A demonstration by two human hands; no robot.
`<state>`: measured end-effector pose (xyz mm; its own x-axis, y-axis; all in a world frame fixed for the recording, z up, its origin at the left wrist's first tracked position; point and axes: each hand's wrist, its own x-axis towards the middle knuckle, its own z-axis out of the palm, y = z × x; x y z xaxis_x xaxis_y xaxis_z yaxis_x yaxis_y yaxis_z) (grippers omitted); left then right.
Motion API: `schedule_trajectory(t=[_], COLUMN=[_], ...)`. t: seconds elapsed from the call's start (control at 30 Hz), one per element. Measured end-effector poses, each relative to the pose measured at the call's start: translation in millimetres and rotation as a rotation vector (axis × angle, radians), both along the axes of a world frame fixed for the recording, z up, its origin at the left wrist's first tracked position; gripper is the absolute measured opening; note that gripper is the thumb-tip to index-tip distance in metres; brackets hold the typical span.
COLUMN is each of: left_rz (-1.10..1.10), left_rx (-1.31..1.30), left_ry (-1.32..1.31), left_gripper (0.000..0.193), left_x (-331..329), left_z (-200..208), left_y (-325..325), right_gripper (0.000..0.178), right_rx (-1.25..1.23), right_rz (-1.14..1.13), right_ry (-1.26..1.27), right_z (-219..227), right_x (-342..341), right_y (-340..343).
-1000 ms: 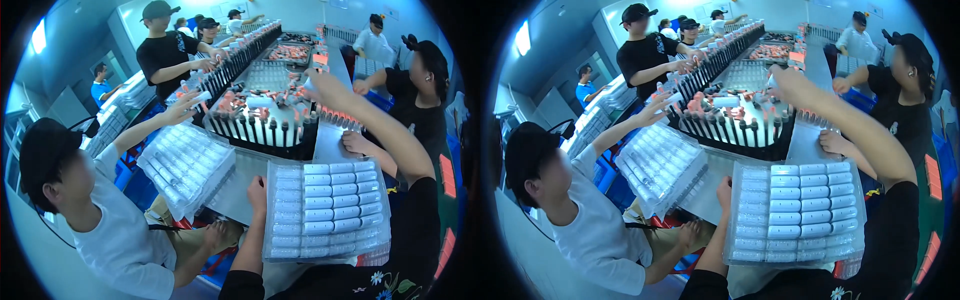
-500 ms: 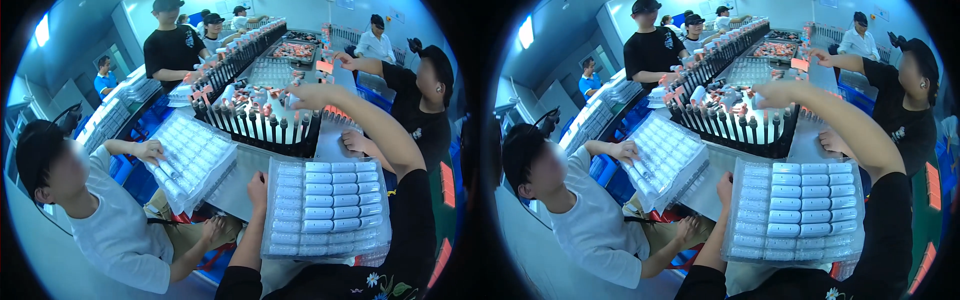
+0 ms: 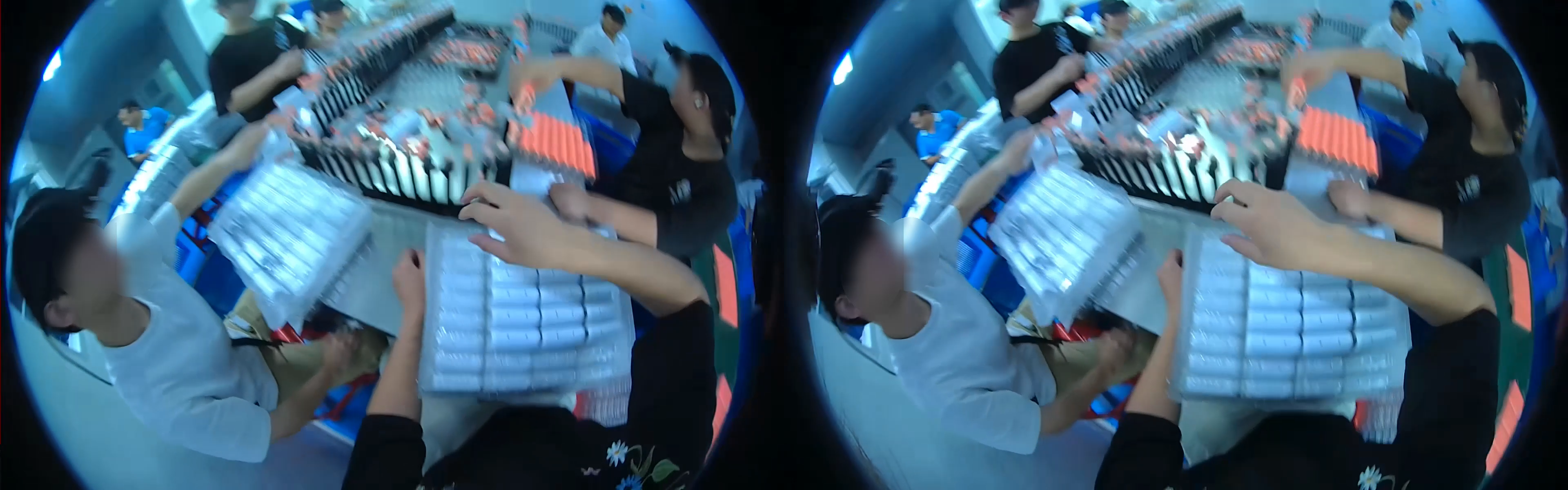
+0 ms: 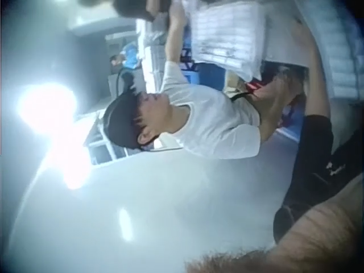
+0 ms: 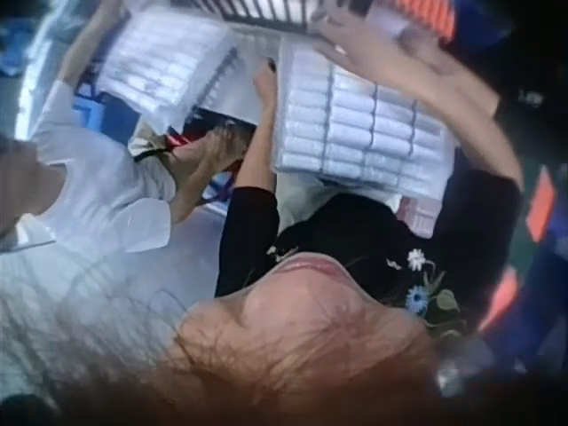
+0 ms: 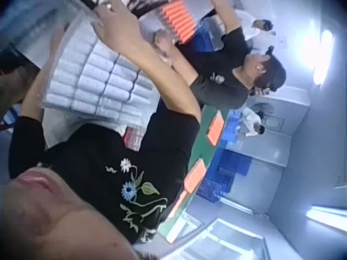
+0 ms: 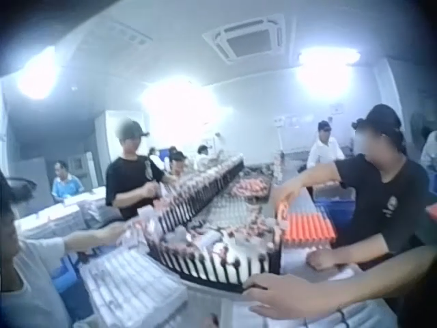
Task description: The person assembles small components by hand, placing them into partitioned plastic trays on a factory assembly line.
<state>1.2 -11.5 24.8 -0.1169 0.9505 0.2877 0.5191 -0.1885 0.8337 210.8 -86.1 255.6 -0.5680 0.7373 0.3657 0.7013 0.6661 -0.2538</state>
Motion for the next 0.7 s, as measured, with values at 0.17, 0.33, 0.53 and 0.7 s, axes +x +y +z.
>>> schedule_trajectory(t=[0.17,0.33,0.53,0.7], left_rz=[-0.013,0.006,-0.008,-0.036], left_rx=[0.033,0.077,0.056,0.035], left_ry=[-0.025,-0.022,-0.001,-0.021], left_gripper=[0.031,0.03,0.031,0.031], left_x=[14.4,7.9,4.3,5.2], left_z=[4.9,1.7,-5.8,-4.4], left_y=[9.7,0.4,-7.5,-1.3], right_gripper=[0.037,0.044,0.054,0.058], right_rx=[-0.257,-0.196,-0.246,-0.205], right_rz=[-0.095,-0.101,-0.051,-0.059], right_ry=[-0.099,-0.06,-0.333,-0.439], right_z=[-7.3,-12.4,-22.1,-19.3], right_x=[27.1,25.6,-0.1,-4.7], right_y=[-60.7,-83.4,-122.8,-116.4])
